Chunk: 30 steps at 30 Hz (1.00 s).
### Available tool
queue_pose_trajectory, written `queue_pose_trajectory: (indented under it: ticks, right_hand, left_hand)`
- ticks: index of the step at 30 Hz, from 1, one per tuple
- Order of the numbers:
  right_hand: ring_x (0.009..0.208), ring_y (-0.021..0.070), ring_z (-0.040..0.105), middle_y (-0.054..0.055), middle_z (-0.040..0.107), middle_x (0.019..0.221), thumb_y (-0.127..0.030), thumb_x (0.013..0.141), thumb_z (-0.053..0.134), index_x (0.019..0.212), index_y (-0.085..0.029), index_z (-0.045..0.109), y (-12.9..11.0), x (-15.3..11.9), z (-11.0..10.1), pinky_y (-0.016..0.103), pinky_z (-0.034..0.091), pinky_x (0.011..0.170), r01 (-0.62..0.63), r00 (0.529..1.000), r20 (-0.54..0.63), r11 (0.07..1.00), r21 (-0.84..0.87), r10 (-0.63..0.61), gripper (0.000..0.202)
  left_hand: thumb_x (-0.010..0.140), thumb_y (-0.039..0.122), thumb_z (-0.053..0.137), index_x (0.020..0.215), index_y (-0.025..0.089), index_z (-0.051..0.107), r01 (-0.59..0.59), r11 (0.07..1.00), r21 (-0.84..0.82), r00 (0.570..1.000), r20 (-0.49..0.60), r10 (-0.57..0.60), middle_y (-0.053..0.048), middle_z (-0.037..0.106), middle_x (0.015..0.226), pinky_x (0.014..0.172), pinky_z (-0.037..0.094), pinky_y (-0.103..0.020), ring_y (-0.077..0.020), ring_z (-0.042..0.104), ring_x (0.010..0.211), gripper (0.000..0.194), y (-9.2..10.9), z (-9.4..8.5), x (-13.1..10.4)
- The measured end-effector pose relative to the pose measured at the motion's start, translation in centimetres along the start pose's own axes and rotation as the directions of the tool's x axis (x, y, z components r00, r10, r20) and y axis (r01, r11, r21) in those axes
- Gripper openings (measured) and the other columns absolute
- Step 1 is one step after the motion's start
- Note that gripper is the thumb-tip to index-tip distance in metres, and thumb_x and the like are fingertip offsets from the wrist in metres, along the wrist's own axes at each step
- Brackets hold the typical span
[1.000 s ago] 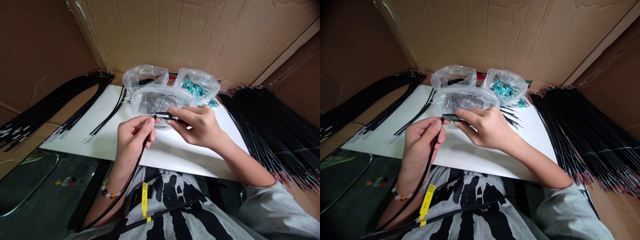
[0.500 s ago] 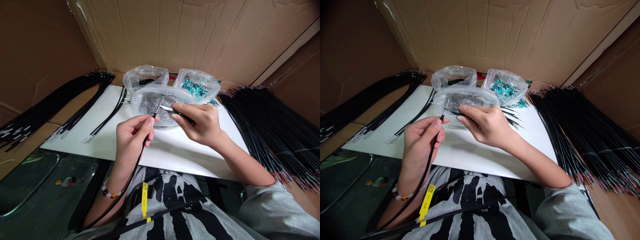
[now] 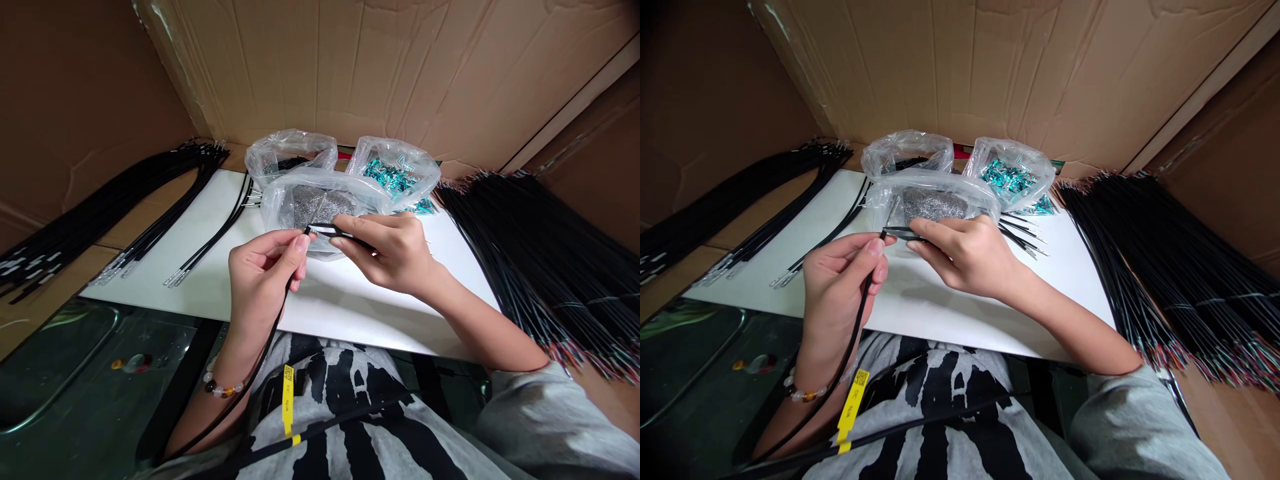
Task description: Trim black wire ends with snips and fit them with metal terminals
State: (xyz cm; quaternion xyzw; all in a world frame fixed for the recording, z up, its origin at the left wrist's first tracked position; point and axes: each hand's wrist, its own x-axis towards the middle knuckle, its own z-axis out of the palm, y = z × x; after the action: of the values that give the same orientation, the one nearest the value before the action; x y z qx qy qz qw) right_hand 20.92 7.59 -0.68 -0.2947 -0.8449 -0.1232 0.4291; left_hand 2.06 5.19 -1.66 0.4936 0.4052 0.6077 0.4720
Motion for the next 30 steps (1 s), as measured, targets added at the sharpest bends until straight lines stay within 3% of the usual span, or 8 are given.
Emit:
queue_pose_trajectory:
  ticks: [6, 13, 17, 22, 26, 30]
  right_hand:
    - [0.051, 0.0089, 0.055, -0.001, 0.067, 0.066, -0.028, 0.104, 0.058, 0.1, -0.016, 0.071, 0.12, 0.2, -0.31, 0.023, 0.038, 0.049, -0.005, 0.998, -0.069, 1.0, 0.0, 0.005, 0.019]
    - [0.048, 0.0079, 0.05, -0.001, 0.066, 0.067, -0.03, 0.102, 0.06, 0.104, -0.014, 0.07, 0.01, 0.29, -0.27, 0.023, 0.037, 0.05, -0.035, 0.999, 0.028, 0.997, 0.073, 0.033, 0.02]
    - [0.048, 0.0076, 0.047, 0.0, 0.067, 0.068, -0.028, 0.103, 0.059, 0.099, -0.013, 0.071, 0.04, 0.15, 0.15, 0.023, 0.035, 0.049, -0.029, 0.999, 0.025, 0.998, 0.048, 0.027, 0.02]
    - [0.047, 0.0076, 0.047, -0.002, 0.062, 0.061, -0.027, 0.103, 0.058, 0.096, -0.014, 0.072, 0.34, 0.26, -0.1, 0.022, 0.036, 0.049, -0.035, 0.998, -0.043, 0.997, 0.064, 0.038, 0.021]
    - [0.047, 0.0071, 0.047, -0.001, 0.066, 0.065, -0.028, 0.1, 0.062, 0.103, -0.013, 0.071, 0.2, 0.36, -0.36, 0.021, 0.038, 0.049, -0.066, 0.998, -0.009, 0.993, 0.103, 0.067, 0.018]
    - [0.047, 0.0077, 0.048, 0.001, 0.069, 0.068, -0.029, 0.101, 0.061, 0.105, -0.012, 0.071, -0.03, 0.26, -0.07, 0.022, 0.038, 0.05, -0.059, 0.998, 0.033, 0.995, 0.082, 0.056, 0.02]
  left_hand:
    - [0.085, 0.026, 0.074, 0.085, 0.018, 0.078, 0.014, 0.999, 0.034, 1.0, -0.015, -0.014, 0.002, 0.058, 0.056, 0.042, 0.035, -0.02, -0.0078, 0.045, 0.048, 0.01, -0.11, -0.12, 0.11]
    - [0.079, 0.026, 0.078, 0.085, 0.018, 0.078, 0.01, 0.998, 0.058, 0.999, -0.034, -0.008, 0.003, 0.059, 0.053, 0.039, 0.035, -0.02, -0.0082, 0.047, 0.045, 0.01, -0.42, -0.18, 0.28]
    - [0.079, 0.022, 0.077, 0.084, 0.017, 0.078, -0.016, 0.994, 0.111, 0.997, -0.077, 0.025, 0.004, 0.058, 0.051, 0.037, 0.033, -0.021, -0.0072, 0.045, 0.041, 0.007, -0.13, 0.11, 0.17]
    - [0.079, 0.022, 0.078, 0.083, 0.017, 0.079, -0.081, 0.984, 0.159, 0.989, -0.108, 0.099, 0.004, 0.062, 0.053, 0.04, 0.037, -0.021, -0.0075, 0.048, 0.042, 0.007, 0.09, 0.27, 0.0]
    - [0.081, 0.022, 0.078, 0.085, 0.016, 0.08, -0.115, 0.963, 0.244, 0.98, -0.133, 0.151, 0.004, 0.062, 0.054, 0.042, 0.041, -0.02, -0.0081, 0.052, 0.044, 0.008, 0.12, 0.28, -0.21]
    - [0.082, 0.021, 0.078, 0.086, 0.017, 0.081, -0.236, 0.891, 0.389, 0.939, -0.143, 0.312, 0.003, 0.066, 0.057, 0.046, 0.045, -0.019, -0.0083, 0.056, 0.049, 0.007, -0.28, 0.34, -0.34]
